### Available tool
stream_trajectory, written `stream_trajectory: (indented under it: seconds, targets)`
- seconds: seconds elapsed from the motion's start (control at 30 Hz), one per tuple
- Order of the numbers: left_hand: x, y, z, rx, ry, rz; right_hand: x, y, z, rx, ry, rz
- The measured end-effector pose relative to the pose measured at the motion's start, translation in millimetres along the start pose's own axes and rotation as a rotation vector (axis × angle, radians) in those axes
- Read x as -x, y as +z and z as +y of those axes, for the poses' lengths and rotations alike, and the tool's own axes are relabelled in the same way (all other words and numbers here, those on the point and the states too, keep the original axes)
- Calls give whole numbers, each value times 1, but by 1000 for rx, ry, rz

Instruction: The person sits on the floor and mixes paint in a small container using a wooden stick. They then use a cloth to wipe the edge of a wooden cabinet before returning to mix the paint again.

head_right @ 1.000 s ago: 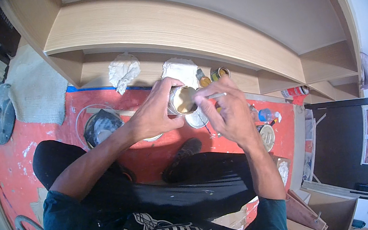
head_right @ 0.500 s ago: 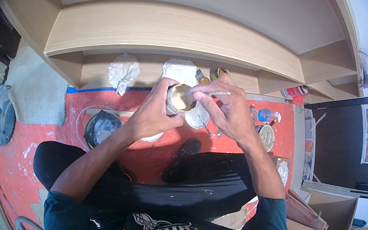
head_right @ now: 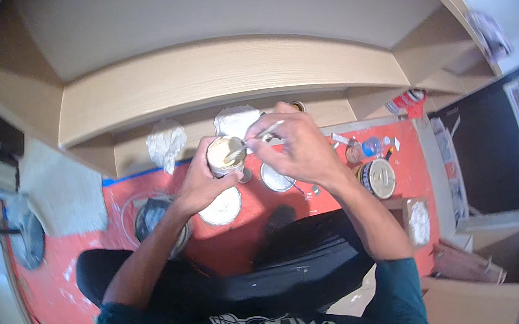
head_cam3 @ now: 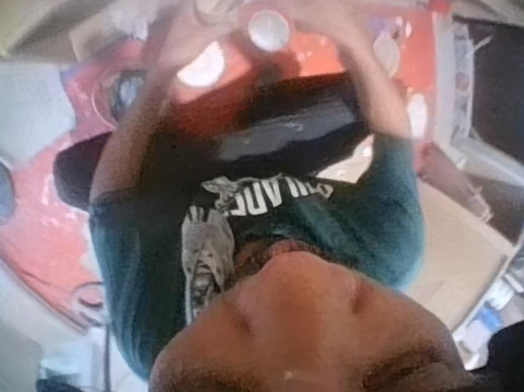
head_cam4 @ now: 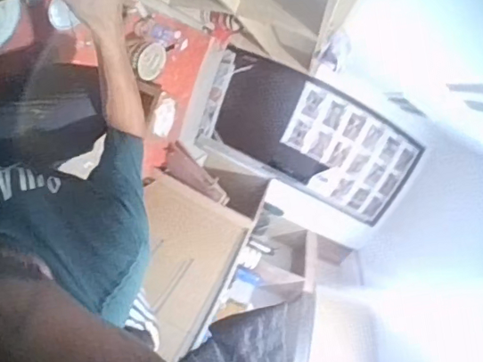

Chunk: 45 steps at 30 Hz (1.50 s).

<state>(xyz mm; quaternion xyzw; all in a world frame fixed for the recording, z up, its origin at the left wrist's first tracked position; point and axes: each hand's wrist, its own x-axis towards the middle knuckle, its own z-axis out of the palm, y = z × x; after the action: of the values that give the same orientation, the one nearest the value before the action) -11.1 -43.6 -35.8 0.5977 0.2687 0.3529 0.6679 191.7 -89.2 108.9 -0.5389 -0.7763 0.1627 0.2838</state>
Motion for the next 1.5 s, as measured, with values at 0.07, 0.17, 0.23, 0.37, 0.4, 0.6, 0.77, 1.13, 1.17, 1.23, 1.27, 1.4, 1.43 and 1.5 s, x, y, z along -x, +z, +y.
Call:
stream_trajectory:
  seconds: [0.07,0.17,0.23,0.37,0.4,0.6,0.77,1.13,1.17,1.23,1.27,1.4,1.43,1.5]
  targets:
    - [-2,0,-1,126,-35,-33,-4,8,5,35,-69,23]
    - [-1,1,5,248,-78,-47,-10,21,2,-13,-81,-17]
    - [-2,-2,0,198,-28,-66,-13,17,0,74,-13,-92]
    - [-3,3,12,195,-39,-82,-13,17,2,121,-48,49]
    - [-3,3,15,241,-81,-88,-15,18,2,115,-83,94]
    - [-5,5,15,433,-85,-63,-18,17,-3,158,-95,89]
    - [-6,8,15,518,-103,-95,-17,20,-4,92,-133,42]
    - [-6,3,18,487,-96,-127,-20,15,-5,217,-130,83]
    - [-6,2,16,473,-93,-132,-19,17,-2,176,-108,49]
    - [-7,1,16,448,-90,-132,-19,18,-4,39,-108,9]
    - [-7,1,16,439,-91,-127,-19,17,-5,-29,-108,-11]
    - [-7,-1,20,382,-79,-100,-21,19,-3,88,-108,97]
    - [-7,0,22,322,-66,-108,-20,20,-2,40,-103,73]
    - [-5,1,24,202,-39,-120,-19,19,-1,-5,-119,91]
